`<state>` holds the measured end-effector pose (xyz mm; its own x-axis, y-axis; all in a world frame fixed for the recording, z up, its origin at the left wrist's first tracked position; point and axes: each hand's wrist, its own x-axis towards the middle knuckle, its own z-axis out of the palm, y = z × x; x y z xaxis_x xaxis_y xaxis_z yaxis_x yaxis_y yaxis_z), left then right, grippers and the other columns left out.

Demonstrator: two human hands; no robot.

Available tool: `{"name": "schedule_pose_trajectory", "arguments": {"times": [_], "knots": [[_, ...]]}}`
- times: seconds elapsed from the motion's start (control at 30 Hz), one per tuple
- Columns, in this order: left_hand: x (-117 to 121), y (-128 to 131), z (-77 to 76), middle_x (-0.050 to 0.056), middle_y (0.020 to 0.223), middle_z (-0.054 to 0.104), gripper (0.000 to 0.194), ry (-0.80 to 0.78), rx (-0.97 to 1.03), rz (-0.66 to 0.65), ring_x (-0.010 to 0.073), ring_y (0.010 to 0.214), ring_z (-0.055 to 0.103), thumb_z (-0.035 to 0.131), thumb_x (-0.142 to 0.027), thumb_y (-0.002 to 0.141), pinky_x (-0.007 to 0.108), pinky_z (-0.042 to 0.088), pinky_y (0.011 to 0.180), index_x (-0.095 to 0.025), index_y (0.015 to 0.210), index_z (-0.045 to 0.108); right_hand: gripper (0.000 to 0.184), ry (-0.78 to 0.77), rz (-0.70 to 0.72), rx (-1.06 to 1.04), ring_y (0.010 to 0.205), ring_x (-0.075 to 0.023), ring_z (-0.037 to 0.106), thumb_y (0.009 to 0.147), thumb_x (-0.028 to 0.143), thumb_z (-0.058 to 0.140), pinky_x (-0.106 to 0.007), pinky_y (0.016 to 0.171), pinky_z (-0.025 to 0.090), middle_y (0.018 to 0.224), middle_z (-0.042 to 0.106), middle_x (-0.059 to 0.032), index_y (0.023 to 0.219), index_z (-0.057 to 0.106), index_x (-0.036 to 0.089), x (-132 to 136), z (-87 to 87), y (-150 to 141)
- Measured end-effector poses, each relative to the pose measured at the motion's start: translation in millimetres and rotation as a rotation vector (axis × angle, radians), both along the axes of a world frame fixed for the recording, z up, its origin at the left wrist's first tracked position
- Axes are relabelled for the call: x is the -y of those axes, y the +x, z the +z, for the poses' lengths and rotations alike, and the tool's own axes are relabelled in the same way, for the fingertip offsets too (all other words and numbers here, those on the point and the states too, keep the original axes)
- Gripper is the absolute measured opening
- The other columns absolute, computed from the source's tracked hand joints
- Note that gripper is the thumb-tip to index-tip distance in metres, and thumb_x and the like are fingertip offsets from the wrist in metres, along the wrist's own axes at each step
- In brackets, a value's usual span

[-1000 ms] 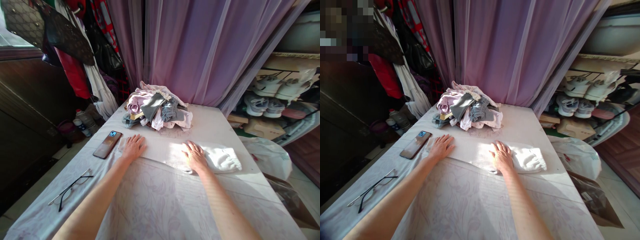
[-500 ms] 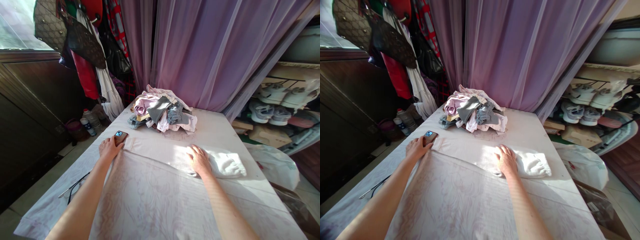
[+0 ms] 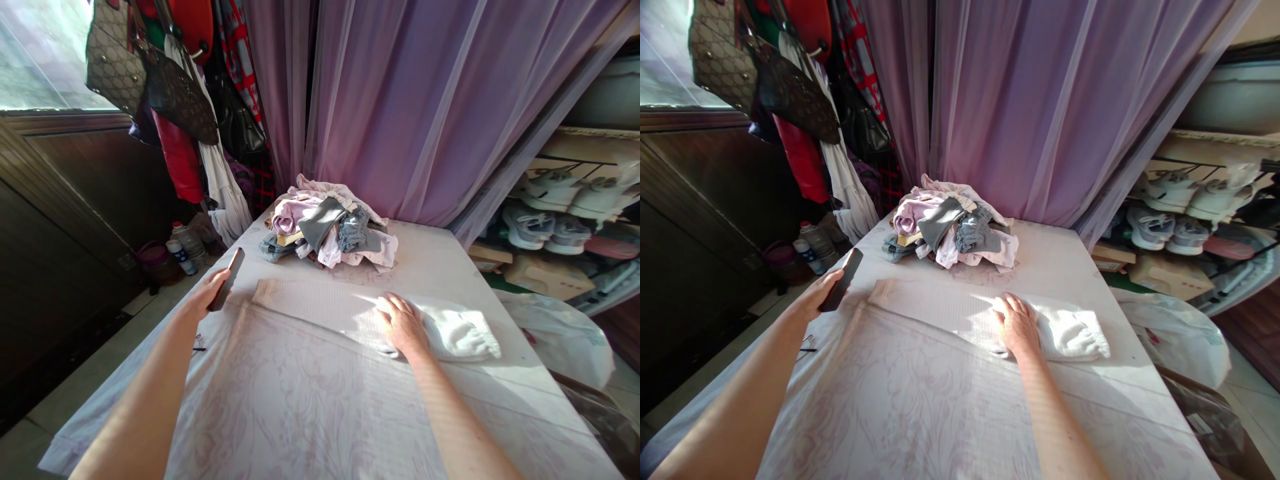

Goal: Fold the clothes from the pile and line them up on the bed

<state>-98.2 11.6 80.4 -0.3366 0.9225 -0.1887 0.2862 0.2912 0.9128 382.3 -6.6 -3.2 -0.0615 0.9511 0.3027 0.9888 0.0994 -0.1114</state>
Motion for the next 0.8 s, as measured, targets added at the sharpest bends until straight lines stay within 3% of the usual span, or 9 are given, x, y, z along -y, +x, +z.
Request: {"name": "schedule_pose_trajectory", "arguments": {"times": [0.07,0.13,0.33,0.53,0.63,0.8], "knots": [[5,-5,6.2,0.016,0.102,0.074,0.065,-0.001,0.328,-0.053,0.0270,0.083,0.072,0.043,-0.061,0.084,0.042,0.061,0.073,-0.012,0.122,0.061,0.035,0.014,0.012,-0.009,0.126,-0.0247,0.052,0.095,0.033,0.047,-0.042,0.107,0.036,0.135,0.061,-0.0087,0.123,0.066,0.024,0,-1.3,1],[11,-6,9.3,0.018,0.102,0.074,0.071,0.000,0.491,-0.086,0.0291,0.083,0.072,0.036,-0.063,0.085,0.045,0.061,0.070,-0.010,0.126,0.059,0.035,0.026,0.018,-0.017,0.126,-0.0248,0.052,0.094,0.034,0.048,-0.043,0.107,0.036,0.135,0.062,-0.0081,0.122,0.066,0.025,-1,-2.9,1],[18,0,8.6,0.021,0.102,0.074,0.077,-0.009,0.496,-0.109,0.0331,0.086,0.073,0.034,-0.065,0.084,0.050,0.061,0.072,-0.009,0.131,0.057,0.037,0.018,0.012,-0.009,0.125,-0.0239,0.052,0.092,0.029,0.046,-0.042,0.106,0.036,0.135,0.062,-0.0073,0.123,0.066,0.025,-2,-3.6,2],[12,0,10.7,0.019,0.097,0.074,0.068,-0.039,0.484,-0.138,0.0296,0.079,0.072,0.037,-0.059,0.084,0.045,0.060,0.070,-0.009,0.125,0.059,0.038,0.033,0.011,-0.005,0.124,-0.0234,0.052,0.091,0.028,0.045,-0.042,0.107,0.036,0.134,0.062,-0.0070,0.123,0.066,0.024,-2,-5.0,1],[3,-1,10.0,0.015,0.095,0.074,0.062,-0.023,0.281,-0.110,0.0267,0.078,0.071,0.044,-0.059,0.082,0.041,0.059,0.070,-0.012,0.118,0.063,0.036,0.038,0.015,-0.011,0.125,-0.0237,0.051,0.092,0.031,0.046,-0.042,0.107,0.035,0.134,0.062,-0.0068,0.122,0.066,0.025,-3,-7.8,2],[-9,4,2.7,0.011,0.106,0.072,0.052,-0.042,-0.663,-0.070,0.0309,0.102,0.066,0.056,-0.055,0.078,0.039,0.051,0.087,-0.021,0.117,0.064,0.036,0.022,0.011,-0.011,0.126,-0.0245,0.051,0.095,0.034,0.047,-0.043,0.109,0.035,0.136,0.061,-0.0090,0.124,0.066,0.024,-3,-8.4,4]]}}
